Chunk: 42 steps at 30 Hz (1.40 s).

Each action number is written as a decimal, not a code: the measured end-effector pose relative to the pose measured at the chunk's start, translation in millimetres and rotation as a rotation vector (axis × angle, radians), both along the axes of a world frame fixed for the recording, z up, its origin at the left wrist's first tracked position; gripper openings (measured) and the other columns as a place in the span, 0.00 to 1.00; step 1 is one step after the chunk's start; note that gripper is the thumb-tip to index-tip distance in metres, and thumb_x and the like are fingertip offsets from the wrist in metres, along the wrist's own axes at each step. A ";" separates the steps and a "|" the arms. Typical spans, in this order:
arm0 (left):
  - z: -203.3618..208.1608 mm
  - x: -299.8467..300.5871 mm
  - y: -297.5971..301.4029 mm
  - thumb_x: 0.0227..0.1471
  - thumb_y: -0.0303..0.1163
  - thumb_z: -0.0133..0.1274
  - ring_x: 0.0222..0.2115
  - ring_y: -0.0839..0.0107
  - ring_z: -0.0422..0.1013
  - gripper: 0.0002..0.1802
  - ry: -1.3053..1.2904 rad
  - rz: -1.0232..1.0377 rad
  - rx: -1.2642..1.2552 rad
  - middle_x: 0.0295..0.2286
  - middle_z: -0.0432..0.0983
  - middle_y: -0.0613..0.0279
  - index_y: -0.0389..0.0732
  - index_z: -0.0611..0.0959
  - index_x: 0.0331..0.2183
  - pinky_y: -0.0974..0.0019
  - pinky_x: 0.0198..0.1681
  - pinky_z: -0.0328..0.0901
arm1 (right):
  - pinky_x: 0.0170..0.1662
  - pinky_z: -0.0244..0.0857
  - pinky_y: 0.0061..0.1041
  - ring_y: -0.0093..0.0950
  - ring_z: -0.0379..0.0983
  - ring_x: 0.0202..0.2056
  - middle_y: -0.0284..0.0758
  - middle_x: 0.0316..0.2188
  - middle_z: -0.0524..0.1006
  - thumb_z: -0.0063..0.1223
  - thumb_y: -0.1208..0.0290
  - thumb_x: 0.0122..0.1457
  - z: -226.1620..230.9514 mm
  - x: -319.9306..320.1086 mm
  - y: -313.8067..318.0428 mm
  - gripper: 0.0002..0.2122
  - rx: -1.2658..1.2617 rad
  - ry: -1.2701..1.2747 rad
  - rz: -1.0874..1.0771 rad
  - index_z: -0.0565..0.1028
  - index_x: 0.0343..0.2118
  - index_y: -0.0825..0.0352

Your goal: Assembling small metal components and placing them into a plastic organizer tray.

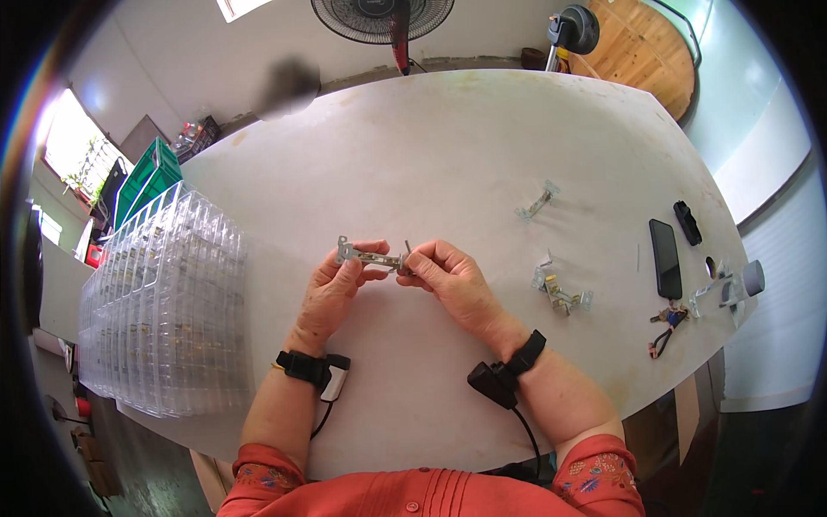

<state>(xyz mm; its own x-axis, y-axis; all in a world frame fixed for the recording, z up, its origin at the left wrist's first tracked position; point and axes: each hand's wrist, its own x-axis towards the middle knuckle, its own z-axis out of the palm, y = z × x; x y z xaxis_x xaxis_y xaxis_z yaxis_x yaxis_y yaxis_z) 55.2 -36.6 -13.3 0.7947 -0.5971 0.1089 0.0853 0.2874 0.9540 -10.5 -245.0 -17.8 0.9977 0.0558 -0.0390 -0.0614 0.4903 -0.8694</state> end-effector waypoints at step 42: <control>0.6 -5.9 -1.7 0.58 0.33 0.58 0.23 0.86 0.61 0.09 -0.207 0.047 0.451 0.22 0.69 0.78 0.36 0.82 0.34 0.75 0.27 0.58 | 0.29 0.64 0.17 0.15 0.67 0.25 0.25 0.23 0.71 0.51 0.66 0.67 17.2 -11.4 15.3 0.08 -0.358 -0.019 0.073 0.73 0.42 0.66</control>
